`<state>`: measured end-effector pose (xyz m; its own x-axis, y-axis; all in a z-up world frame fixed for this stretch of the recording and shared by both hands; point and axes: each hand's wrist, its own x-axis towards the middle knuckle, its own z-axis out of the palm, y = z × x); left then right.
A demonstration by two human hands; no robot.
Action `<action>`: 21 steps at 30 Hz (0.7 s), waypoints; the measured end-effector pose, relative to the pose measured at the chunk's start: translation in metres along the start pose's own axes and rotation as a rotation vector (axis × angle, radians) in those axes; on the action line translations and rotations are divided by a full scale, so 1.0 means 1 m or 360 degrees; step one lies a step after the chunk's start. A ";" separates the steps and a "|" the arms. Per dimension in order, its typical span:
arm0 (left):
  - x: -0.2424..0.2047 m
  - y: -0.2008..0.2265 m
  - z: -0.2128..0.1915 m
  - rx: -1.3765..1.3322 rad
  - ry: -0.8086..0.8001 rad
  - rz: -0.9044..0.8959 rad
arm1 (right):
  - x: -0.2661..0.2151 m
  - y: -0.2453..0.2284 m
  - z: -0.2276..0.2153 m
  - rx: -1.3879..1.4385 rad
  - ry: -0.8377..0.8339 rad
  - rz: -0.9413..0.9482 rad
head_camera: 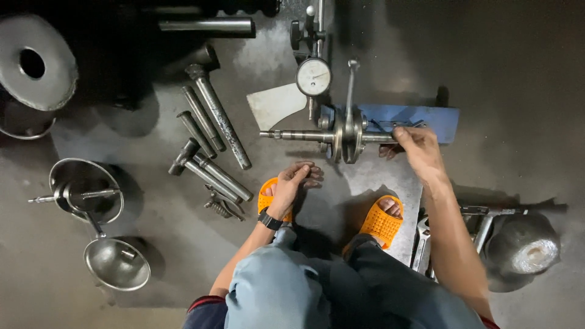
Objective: The person uses a dial indicator to measure a rotating metal shaft assembly. They repeatedly rotate the shaft by hand, observe the dial indicator, and adjust the indicator's position on its stand. The person also picks up and places down other metal parts and tools on the workbench.
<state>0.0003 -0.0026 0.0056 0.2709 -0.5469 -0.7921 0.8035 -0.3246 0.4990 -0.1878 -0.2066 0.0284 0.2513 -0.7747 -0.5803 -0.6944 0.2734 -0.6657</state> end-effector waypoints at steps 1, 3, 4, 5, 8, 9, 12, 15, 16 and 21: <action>-0.001 0.001 0.000 0.0013 0.0007 -0.0005 | 0.002 0.005 -0.003 0.0007 0.0000 -0.0027; -0.004 0.004 0.003 -0.0003 0.0015 0.0007 | -0.005 -0.009 0.001 0.0012 -0.0047 -0.0062; -0.006 0.006 0.005 -0.0017 0.0016 0.0015 | -0.008 -0.016 0.004 0.0016 -0.0087 -0.0093; -0.005 0.006 0.004 -0.0019 0.0025 0.0022 | -0.007 -0.018 0.004 0.0017 -0.0096 -0.0099; -0.003 0.002 0.000 -0.0002 0.0006 0.0044 | -0.005 -0.018 0.006 0.0024 -0.0170 -0.0269; -0.001 -0.001 -0.002 -0.0050 0.0002 0.0049 | -0.005 -0.016 0.007 0.0041 -0.0143 -0.0303; 0.003 -0.007 -0.005 -0.0098 0.0007 0.0061 | -0.006 -0.020 0.007 0.0058 -0.0106 -0.0405; 0.000 -0.003 -0.004 -0.0081 -0.0014 0.0060 | -0.013 -0.032 0.003 0.0093 -0.0143 -0.0426; -0.002 0.000 -0.003 -0.0064 -0.0039 0.0056 | -0.017 -0.037 0.002 0.0127 -0.0197 -0.0384; -0.002 0.001 -0.005 -0.0050 -0.0052 0.0033 | -0.011 -0.020 0.002 0.0101 -0.0200 -0.0144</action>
<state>0.0030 0.0020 0.0055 0.2708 -0.5782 -0.7696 0.8144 -0.2886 0.5034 -0.1755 -0.2021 0.0468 0.3961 -0.7213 -0.5682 -0.6221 0.2443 -0.7439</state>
